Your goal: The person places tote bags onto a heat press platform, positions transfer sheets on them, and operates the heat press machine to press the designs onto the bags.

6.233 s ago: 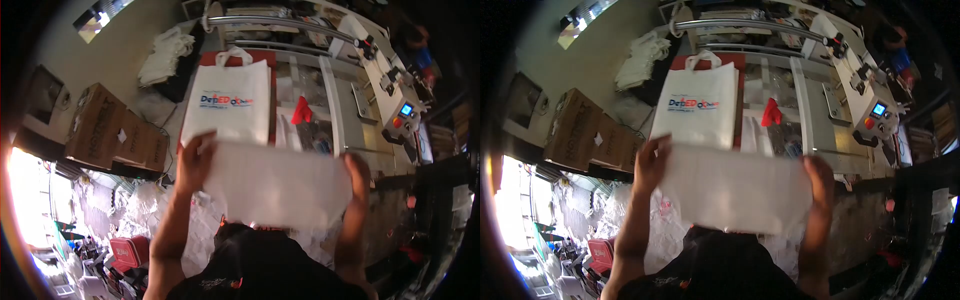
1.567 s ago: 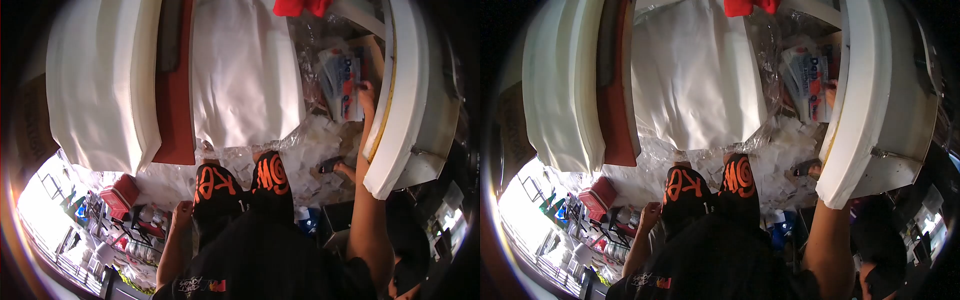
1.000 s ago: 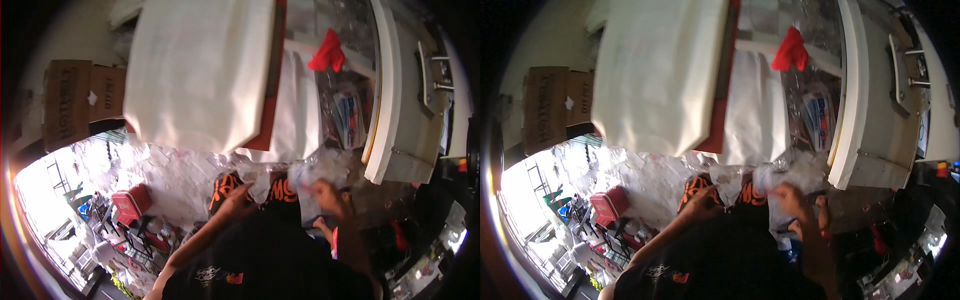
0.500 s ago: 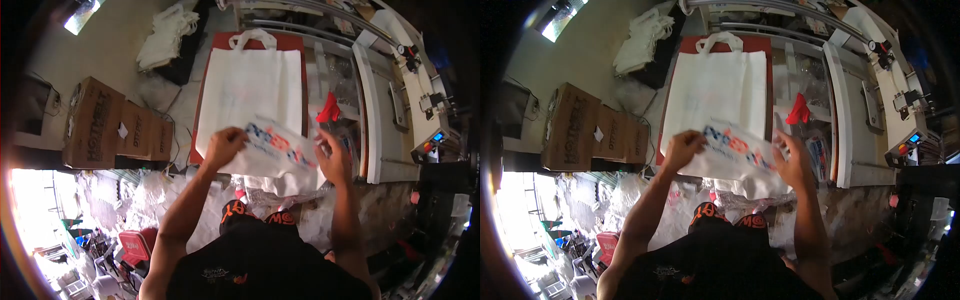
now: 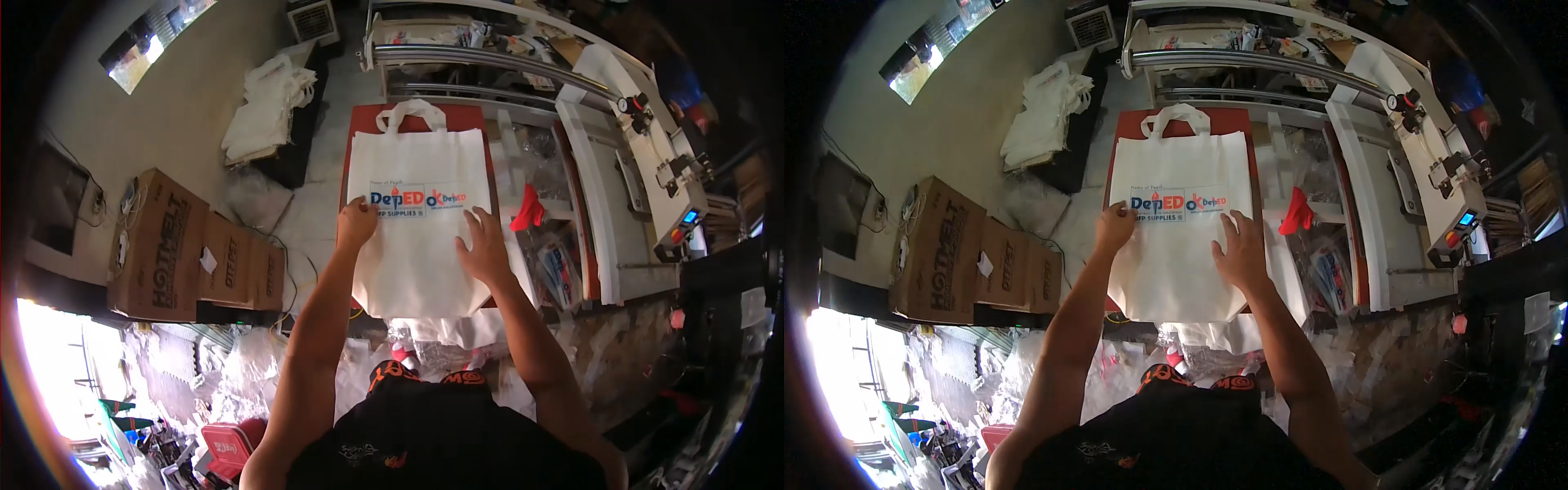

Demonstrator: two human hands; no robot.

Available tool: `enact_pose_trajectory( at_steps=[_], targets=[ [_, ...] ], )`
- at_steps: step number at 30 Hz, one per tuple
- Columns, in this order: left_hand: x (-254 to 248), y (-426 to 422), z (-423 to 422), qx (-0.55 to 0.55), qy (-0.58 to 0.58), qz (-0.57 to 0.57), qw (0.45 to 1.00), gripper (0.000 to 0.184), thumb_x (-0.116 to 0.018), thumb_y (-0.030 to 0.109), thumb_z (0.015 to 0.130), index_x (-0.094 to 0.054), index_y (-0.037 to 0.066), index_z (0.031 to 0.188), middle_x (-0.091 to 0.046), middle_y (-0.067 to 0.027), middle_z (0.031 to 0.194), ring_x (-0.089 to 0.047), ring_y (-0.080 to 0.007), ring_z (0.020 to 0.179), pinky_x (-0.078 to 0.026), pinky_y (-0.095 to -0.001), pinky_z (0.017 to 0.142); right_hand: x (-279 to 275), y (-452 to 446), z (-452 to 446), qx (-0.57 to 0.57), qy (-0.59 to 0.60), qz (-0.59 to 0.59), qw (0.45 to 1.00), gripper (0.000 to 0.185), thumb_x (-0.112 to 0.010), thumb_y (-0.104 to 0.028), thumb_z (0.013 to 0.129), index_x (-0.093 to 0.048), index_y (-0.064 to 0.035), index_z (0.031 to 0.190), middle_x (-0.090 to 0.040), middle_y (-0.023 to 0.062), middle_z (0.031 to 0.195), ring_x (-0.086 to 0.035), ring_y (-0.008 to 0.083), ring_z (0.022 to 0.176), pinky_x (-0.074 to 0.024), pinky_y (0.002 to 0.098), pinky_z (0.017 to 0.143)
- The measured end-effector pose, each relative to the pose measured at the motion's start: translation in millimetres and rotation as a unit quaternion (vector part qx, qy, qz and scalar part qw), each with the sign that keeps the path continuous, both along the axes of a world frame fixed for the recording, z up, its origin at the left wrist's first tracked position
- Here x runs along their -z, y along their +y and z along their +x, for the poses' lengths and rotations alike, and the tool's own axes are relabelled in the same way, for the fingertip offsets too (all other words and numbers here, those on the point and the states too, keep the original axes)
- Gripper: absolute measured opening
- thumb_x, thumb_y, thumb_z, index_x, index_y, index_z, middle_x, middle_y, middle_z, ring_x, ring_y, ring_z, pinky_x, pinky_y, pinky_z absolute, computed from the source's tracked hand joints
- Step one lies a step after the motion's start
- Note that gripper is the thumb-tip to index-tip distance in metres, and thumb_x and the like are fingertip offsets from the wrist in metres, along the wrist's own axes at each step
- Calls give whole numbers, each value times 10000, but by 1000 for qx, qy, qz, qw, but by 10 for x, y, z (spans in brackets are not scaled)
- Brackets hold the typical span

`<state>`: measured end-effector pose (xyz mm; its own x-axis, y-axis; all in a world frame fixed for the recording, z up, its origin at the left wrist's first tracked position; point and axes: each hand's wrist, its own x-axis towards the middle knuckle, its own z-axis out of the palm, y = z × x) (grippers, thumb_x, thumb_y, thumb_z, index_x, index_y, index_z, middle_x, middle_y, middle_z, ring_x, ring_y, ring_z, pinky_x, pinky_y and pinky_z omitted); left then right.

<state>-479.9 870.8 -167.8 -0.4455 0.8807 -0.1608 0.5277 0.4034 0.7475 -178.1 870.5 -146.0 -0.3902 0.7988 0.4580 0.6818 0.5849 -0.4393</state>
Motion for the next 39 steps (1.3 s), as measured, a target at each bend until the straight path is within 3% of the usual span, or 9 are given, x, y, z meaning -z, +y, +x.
enact_pose_trajectory(
  at_steps=[2,5,14,27,30,32,35,37,39],
  targets=[
    [157,-72,-12,-24,135,197,971,547,-618,268,889,-529,-11,1351,-626,-235,1241,-572,-415,1172,-453,-448,1000,67,42,-26,11,-103,6,995,608,-687,-249,845,-482,-2,1362,-450,194,1406,-447,368,1270,-389,486,1042],
    [78,-416,28,84,248,192,946,673,-613,300,892,-395,2,1454,-464,-233,1442,-428,-448,1317,-355,-487,1095,142,26,-32,7,-148,-67,987,623,-665,-287,864,-471,-9,1386,-416,193,1460,-418,362,1311,-373,484,1059],
    [275,-711,168,171,367,100,909,653,-504,390,962,-362,36,1492,-344,-164,1557,-276,-405,1448,-236,-511,1176,295,0,8,2,-115,-50,992,593,-642,-325,873,-495,-23,1362,-464,148,1420,-434,345,1290,-387,524,1003],
    [281,-713,157,157,326,105,926,665,-525,374,954,-337,59,1508,-342,-165,1556,-267,-410,1448,-194,-507,1193,234,11,-38,6,-111,-42,993,577,-665,-309,865,-512,-17,1339,-442,174,1412,-428,364,1274,-400,529,988],
    [300,-709,-4,129,250,171,944,642,-545,294,955,-328,45,1505,-339,-197,1547,-278,-430,1435,-205,-501,1192,36,-31,121,6,41,38,998,534,-707,-198,840,-523,-13,1305,-510,186,1340,-484,384,1219,-404,478,1018],
    [322,-885,-208,33,143,258,955,608,-540,213,964,-321,31,1501,-355,-231,1524,-320,-434,1410,-243,-485,1178,-267,-118,498,26,76,52,995,482,-728,-123,828,-540,-17,1258,-587,182,1231,-539,378,1160,-418,455,1007],
    [142,-1449,-412,-80,102,194,972,536,-483,171,994,-338,-4,1480,-401,-247,1488,-387,-397,1378,-295,-437,1148,-618,-258,1352,149,100,54,982,285,-672,-136,901,-607,-19,1153,-623,186,1143,-597,381,1056,-477,451,925],
    [207,-1911,-494,-137,70,176,972,488,-468,159,1004,-383,-18,1451,-440,-242,1458,-434,-363,1341,-312,-410,1133,-623,-165,2200,247,-10,164,955,248,-646,-130,917,-616,-11,1132,-639,182,1097,-594,374,1033,-491,452,896],
    [971,-2363,-724,-166,-23,247,954,439,-477,170,1003,-452,-29,1394,-509,-229,1366,-471,-362,1289,-337,-432,1115,-791,-156,2967,305,-75,203,927,211,-649,-97,891,-625,-9,1081,-637,192,1061,-593,377,1011,-487,461,877]
  ],
)
